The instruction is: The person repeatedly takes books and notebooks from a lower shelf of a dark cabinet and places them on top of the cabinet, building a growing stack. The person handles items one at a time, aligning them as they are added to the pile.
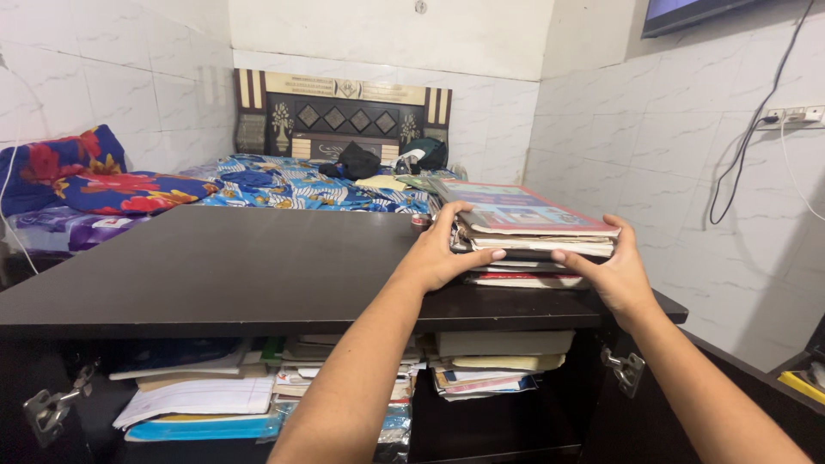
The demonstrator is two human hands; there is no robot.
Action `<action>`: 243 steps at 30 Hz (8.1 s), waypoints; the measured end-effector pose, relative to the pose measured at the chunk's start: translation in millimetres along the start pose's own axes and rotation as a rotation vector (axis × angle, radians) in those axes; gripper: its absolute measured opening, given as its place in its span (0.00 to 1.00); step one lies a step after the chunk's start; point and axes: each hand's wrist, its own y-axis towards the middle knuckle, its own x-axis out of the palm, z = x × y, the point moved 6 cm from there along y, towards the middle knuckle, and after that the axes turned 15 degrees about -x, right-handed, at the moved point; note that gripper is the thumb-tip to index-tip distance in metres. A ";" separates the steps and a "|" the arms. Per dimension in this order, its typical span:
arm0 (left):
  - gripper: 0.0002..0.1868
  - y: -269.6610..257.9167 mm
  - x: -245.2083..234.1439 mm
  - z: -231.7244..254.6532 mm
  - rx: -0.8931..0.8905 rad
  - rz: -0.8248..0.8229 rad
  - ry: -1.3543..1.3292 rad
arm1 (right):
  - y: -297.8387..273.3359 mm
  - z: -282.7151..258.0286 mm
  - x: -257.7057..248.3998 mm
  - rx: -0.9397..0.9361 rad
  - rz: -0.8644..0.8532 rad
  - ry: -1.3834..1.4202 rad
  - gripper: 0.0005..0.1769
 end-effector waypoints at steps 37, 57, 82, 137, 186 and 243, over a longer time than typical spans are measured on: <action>0.65 16.1 -11.2 -21.3 -0.144 0.036 -0.165 | -9.1 -18.8 0.3 0.131 0.110 -0.306 0.45; 0.72 40.7 12.5 -52.8 -0.323 -0.048 0.039 | -2.6 -5.6 1.3 0.143 0.057 -0.447 0.54; 0.79 24.4 17.0 -35.4 -0.226 -0.120 0.188 | -6.9 -15.6 -1.7 0.134 0.155 -0.394 0.51; 0.75 -113.4 -8.8 15.5 -0.374 0.030 0.823 | -84.0 -57.3 15.1 0.064 -0.267 -0.810 0.62; 0.75 -249.1 -90.0 121.5 -0.349 -0.043 0.662 | -141.3 -288.4 -26.3 -0.062 -0.344 -0.744 0.61; 0.62 -316.2 138.5 -237.2 -0.305 -0.195 0.671 | -391.1 42.4 132.6 0.134 -0.667 -0.613 0.58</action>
